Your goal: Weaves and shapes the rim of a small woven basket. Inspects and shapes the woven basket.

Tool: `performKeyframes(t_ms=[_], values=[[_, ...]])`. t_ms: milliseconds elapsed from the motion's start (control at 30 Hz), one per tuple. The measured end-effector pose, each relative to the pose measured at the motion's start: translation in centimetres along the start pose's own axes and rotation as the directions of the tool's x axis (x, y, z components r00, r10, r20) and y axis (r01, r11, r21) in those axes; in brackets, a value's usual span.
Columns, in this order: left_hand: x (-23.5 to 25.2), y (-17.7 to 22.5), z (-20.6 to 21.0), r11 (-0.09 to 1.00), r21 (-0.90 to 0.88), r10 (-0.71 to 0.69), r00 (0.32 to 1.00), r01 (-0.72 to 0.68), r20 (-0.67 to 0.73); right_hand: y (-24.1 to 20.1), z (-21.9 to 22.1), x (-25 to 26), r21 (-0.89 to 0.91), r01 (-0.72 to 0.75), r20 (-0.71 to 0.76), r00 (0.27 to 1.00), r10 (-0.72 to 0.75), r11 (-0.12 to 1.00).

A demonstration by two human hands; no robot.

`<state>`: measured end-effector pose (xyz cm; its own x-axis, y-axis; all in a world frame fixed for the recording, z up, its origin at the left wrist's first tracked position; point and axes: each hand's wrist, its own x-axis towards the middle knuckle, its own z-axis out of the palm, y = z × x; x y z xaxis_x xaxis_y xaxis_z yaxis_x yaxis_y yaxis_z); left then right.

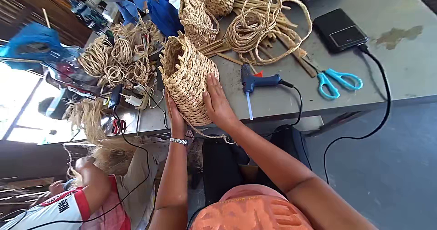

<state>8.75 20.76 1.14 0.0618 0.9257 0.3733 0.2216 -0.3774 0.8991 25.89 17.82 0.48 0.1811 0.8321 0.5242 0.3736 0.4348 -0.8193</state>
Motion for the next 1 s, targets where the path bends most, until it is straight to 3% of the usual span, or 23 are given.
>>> performKeyframes(t_ms=[100,300,567,1000], values=[[-0.11,0.25,0.37,0.997,-0.014,-0.074,0.996,0.074,-0.042,-0.41,-0.21,-0.06,-0.05,-0.023,0.071,0.997,0.026,0.998],[-0.02,0.51,0.36,0.993,-0.003,-0.117,0.992,0.117,-0.044,-0.45,-0.1,-0.1,-0.117,0.001,0.077,0.997,0.008,0.993],[0.45,0.17,0.28,0.997,-0.057,-0.056,0.998,0.056,0.003,-0.42,-0.16,-0.12,-0.097,-0.003,0.1,0.995,0.013,0.995],[0.49,0.01,0.51,0.997,-0.028,-0.068,0.997,0.067,-0.029,-0.51,-0.37,0.14,-0.102,-0.013,0.094,0.995,0.023,0.995]])
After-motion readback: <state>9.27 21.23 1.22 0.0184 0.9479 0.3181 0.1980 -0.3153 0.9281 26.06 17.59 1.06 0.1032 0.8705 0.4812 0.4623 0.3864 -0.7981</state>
